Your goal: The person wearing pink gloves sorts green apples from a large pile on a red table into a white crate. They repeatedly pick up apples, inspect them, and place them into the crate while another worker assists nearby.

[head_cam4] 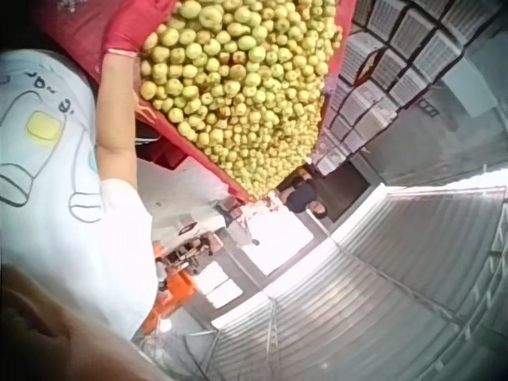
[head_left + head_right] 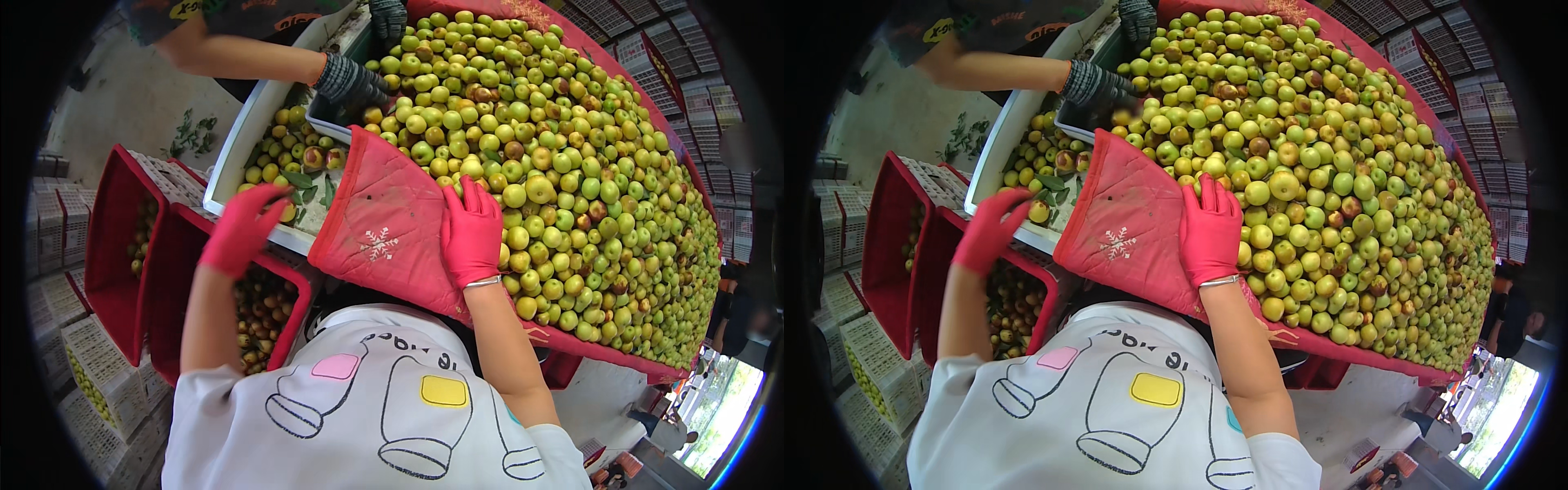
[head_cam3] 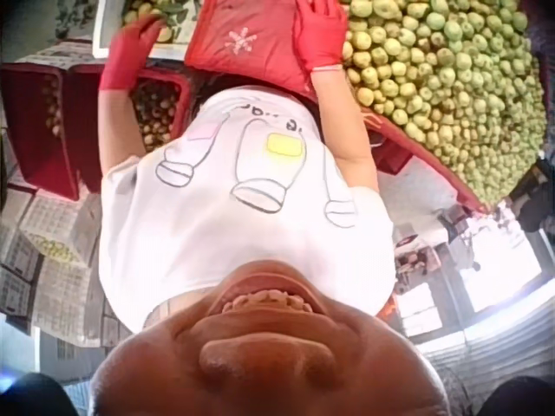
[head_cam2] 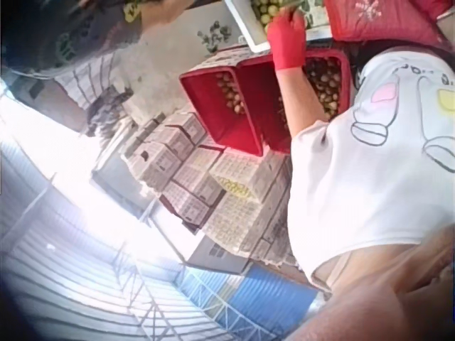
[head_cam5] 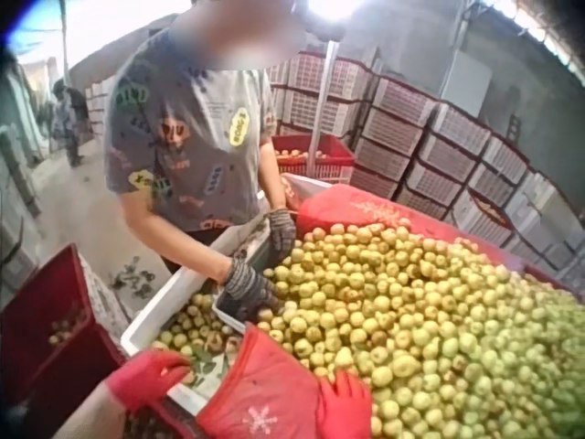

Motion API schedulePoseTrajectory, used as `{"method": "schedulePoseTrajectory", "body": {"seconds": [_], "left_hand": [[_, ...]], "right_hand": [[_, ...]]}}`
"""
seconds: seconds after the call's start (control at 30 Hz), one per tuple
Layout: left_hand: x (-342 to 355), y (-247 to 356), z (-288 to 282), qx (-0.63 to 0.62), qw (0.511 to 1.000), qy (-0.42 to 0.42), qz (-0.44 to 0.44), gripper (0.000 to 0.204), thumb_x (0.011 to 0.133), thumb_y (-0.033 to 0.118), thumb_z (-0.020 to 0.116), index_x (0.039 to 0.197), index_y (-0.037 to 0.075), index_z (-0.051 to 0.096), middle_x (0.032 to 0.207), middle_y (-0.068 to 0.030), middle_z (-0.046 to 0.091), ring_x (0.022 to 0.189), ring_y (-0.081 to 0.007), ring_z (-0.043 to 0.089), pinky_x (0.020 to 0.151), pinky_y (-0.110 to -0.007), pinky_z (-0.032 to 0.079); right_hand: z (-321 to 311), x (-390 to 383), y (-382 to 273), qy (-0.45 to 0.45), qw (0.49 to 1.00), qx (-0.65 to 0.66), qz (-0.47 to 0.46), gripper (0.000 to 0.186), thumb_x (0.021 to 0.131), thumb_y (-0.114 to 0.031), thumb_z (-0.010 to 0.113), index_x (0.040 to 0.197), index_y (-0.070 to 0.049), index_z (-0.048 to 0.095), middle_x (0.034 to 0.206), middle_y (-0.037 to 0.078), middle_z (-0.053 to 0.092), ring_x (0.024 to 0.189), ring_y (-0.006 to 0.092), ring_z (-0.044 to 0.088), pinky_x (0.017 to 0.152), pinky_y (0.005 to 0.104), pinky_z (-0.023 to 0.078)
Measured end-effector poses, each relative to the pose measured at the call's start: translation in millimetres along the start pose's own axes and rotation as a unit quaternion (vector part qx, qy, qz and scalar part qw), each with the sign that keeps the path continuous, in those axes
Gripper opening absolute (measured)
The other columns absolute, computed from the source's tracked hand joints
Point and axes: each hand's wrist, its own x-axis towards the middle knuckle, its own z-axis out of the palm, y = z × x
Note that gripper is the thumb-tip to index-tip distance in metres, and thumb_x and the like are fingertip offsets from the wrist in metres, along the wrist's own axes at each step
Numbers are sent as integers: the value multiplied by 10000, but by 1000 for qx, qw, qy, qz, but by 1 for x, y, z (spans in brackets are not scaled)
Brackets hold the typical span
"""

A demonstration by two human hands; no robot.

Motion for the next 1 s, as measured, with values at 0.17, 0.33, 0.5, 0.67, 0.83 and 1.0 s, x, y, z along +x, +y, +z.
{"method": "schedulePoseTrajectory", "body": {"seconds": [0.17, 0.33, 0.5, 0.67, 0.83, 1.0], "left_hand": [[108, 57, 109, 93, 961, -34, 256, 273, 866, 126, 592, 1118, 38, 647, 1103, -157, 646, 1020, -340, 615, 893, -407, 483], [181, 46, 169, 171, 969, -128, 125, 346, 792, 160, 599, 1127, 83, 641, 1126, -167, 637, 1064, -357, 600, 892, -459, 497], [189, 61, 194, 253, 946, -198, 51, 512, 736, 235, 668, 1222, 129, 548, 1098, -162, 655, 979, -352, 649, 818, -451, 537], [192, 75, 183, 240, 937, -246, 55, 648, 692, 273, 730, 1274, 122, 489, 1129, -199, 634, 1020, -357, 631, 851, -441, 525], [189, 50, 167, 101, 948, -237, 187, 689, 682, 225, 722, 1315, 78, 491, 1147, -203, 622, 1043, -341, 622, 883, -406, 511], [161, 72, 130, -305, 898, -301, 99, 576, 790, 78, 667, 1336, 73, 485, 1168, -74, 585, 1052, -155, 573, 903, -292, 481]], "right_hand": [[-12, -3, -2, -1, 1000, -2, 9, 347, 839, -146, 619, 1183, -109, 615, 1283, 164, 558, 1152, 346, 529, 992, 441, 404], [-24, -15, 9, -34, 996, -35, 71, 392, 856, -167, 626, 1236, -83, 583, 1236, 154, 590, 1140, 354, 533, 991, 444, 405], [-32, -22, 30, 14, 996, -21, 91, 390, 805, -242, 697, 1158, -91, 625, 1179, 102, 605, 1132, 313, 530, 1003, 452, 385], [-36, -22, 40, 33, 994, -52, 88, 375, 801, -225, 707, 1148, -106, 629, 1165, 95, 616, 1138, 315, 527, 1020, 466, 371], [-37, -20, 38, 30, 994, -27, 102, 385, 805, -215, 705, 1164, -109, 619, 1170, 100, 619, 1128, 308, 532, 1047, 472, 352], [-33, -20, 42, 48, 993, -35, 98, 355, 806, -228, 706, 1136, -119, 632, 1136, 92, 631, 1107, 291, 546, 1036, 473, 366]]}}
